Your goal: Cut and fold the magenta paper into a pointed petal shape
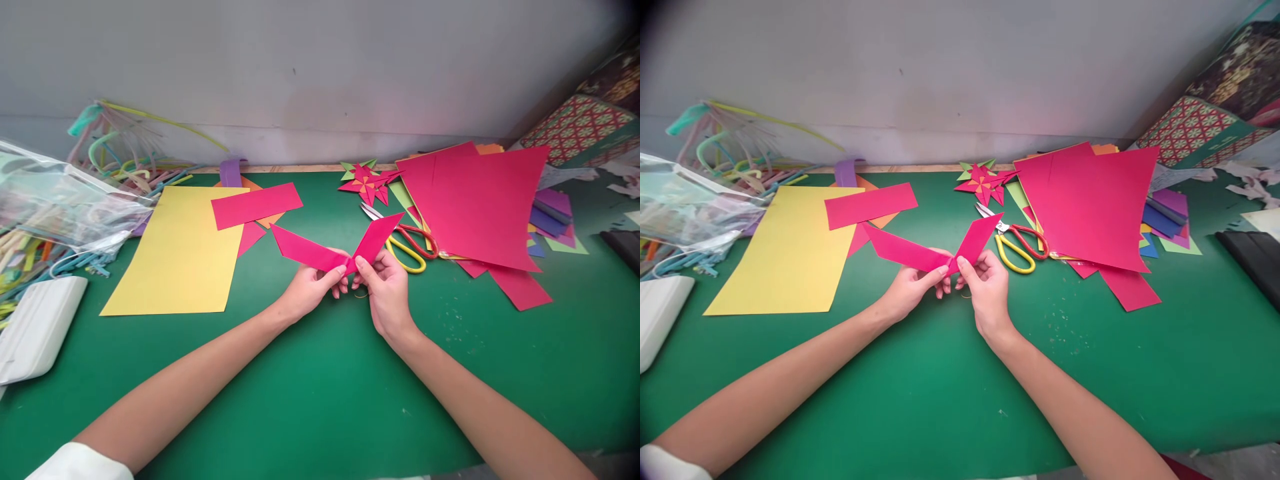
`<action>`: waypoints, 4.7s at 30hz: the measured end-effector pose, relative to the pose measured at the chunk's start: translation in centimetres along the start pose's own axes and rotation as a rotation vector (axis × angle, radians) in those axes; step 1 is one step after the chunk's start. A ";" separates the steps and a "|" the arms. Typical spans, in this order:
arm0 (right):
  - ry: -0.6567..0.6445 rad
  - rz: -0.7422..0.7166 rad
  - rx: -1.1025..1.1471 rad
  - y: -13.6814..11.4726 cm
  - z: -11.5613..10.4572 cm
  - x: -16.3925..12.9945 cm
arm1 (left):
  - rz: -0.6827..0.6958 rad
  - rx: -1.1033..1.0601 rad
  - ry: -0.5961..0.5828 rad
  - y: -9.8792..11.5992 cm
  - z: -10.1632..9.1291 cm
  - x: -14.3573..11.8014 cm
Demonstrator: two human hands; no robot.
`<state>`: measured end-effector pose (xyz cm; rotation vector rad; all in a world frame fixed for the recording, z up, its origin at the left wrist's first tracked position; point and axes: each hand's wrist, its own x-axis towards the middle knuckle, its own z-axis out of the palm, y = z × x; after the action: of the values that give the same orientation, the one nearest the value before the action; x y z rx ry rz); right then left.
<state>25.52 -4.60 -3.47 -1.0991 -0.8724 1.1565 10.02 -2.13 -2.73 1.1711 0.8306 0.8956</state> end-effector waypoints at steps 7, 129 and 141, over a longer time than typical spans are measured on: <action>0.012 -0.006 -0.053 0.2 0.0 0.0 | 0.010 -0.014 -0.018 -0.2 -0.1 0.0; 0.076 0.198 0.154 -0.2 1.9 -1.4 | 0.113 0.114 0.204 0.0 0.1 -0.2; 0.088 0.181 0.147 -0.2 1.8 -1.3 | 0.103 0.102 0.196 0.1 0.1 -0.3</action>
<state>23.61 -5.48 -2.84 -1.1156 -0.6183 1.2903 9.93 -2.40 -2.58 1.2374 0.9910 1.0753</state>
